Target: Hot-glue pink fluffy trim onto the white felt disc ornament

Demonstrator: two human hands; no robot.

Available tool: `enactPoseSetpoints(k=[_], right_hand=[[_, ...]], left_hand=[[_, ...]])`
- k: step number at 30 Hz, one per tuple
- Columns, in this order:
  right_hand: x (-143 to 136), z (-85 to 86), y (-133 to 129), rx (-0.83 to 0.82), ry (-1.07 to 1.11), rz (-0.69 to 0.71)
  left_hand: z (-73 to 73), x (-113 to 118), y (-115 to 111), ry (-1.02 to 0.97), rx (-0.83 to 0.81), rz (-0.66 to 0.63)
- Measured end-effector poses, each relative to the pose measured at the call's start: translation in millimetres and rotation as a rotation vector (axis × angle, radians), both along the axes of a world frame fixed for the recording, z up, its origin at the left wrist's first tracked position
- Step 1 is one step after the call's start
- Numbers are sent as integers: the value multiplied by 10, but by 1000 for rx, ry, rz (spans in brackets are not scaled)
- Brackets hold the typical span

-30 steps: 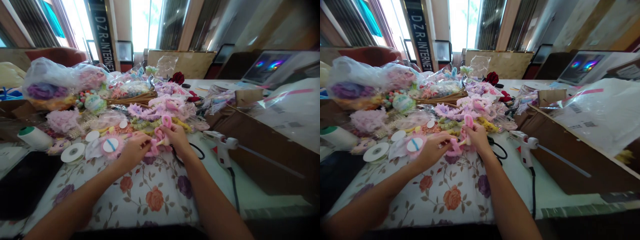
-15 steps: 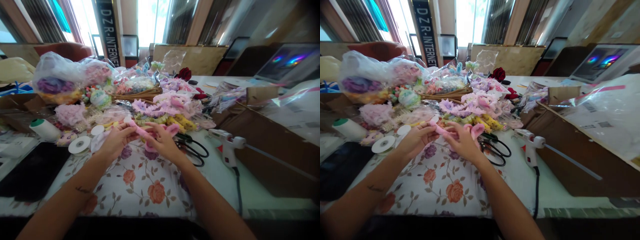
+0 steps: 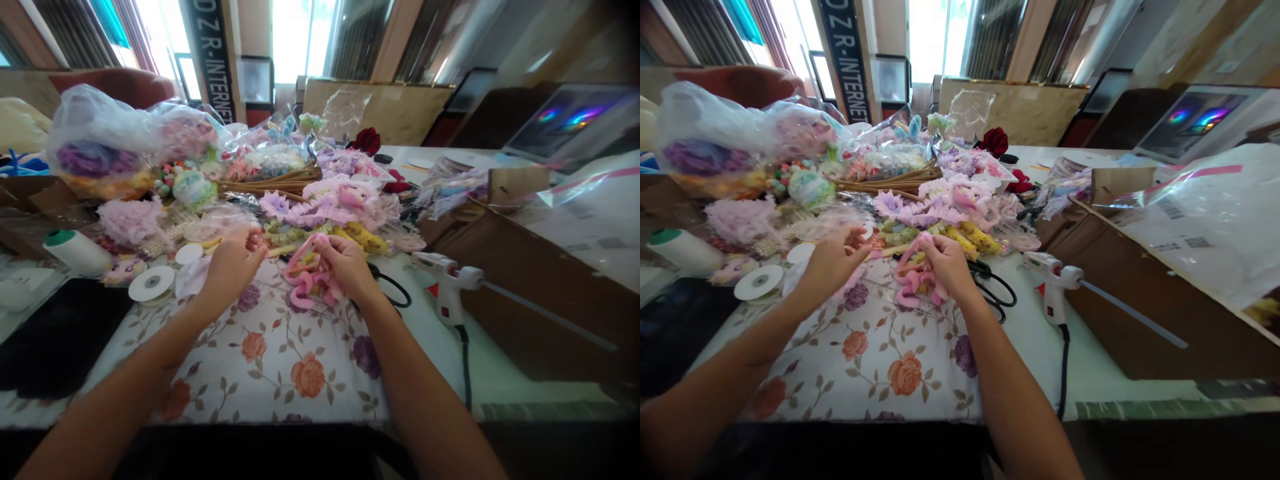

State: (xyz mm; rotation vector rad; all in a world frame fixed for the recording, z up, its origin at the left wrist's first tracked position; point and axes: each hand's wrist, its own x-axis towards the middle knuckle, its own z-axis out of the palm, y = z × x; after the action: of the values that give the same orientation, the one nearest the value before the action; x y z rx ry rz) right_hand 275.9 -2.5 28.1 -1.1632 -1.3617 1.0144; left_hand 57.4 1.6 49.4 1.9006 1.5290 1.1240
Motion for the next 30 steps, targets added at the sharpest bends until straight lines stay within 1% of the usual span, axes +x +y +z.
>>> enactPoseSetpoints(k=[1, 2, 4, 5, 6, 7, 9, 10, 12, 14, 17, 19, 21, 23, 24, 25, 26, 27, 28, 30], right_hand=[[8, -37, 29, 4, -4, -47], [18, -72, 56, 9, -25, -90], [40, -128, 97, 30, -100, -156], [49, -147, 109, 43, -154, -176], [55, -159, 116, 62, -211, -189], [60, -164, 118, 83, -264, -196], [75, -161, 115, 130, -355, -218], [88, -154, 113, 152, -413, -240], [129, -140, 112, 184, -569, -321], [183, -130, 118, 175, -746, -410], [243, -121, 128, 111, -931, -489], [248, -109, 123, 101, -1011, -508], [218, -83, 102, 162, -1070, -537], [153, -50, 60, 290, -1082, -569], [107, -35, 30, 364, -1057, -558], [51, -24, -3, 431, -1007, -511], [-12, -20, -40, 478, -931, -417], [-80, -23, -79, 498, -835, -281], [-149, -32, -117, 485, -724, -121], [-274, -63, -183, 375, -502, 179]], left_hand=[[-51, 57, -62, 87, 87, -19], [-104, 119, -126, 144, 134, -133], [-219, 248, -238, 250, 138, -497], [-277, 310, -275, 296, 134, -609], [-330, 365, -297, 327, 134, -664], [-374, 411, -302, 344, 130, -682], [-413, 451, -279, 301, 109, -650], [-403, 438, -257, 250, 90, -636], [-324, 342, -210, 91, 23, -592], [-199, 174, -168, -149, -88, -523], [-32, -100, -112, -639, -324, -316], [24, -224, -80, -918, -442, -148], [37, -277, -56, -1090, -501, -16], [31, -265, -47, -1168, -553, 48], [28, -240, -48, -1188, -581, 58], [30, -206, -53, -1202, -609, 63], [36, -164, -62, -1214, -630, 62], [47, -117, -74, -1226, -641, 54], [64, -68, -89, -1239, -645, 41], [108, 26, -122, -1264, -642, 1]])
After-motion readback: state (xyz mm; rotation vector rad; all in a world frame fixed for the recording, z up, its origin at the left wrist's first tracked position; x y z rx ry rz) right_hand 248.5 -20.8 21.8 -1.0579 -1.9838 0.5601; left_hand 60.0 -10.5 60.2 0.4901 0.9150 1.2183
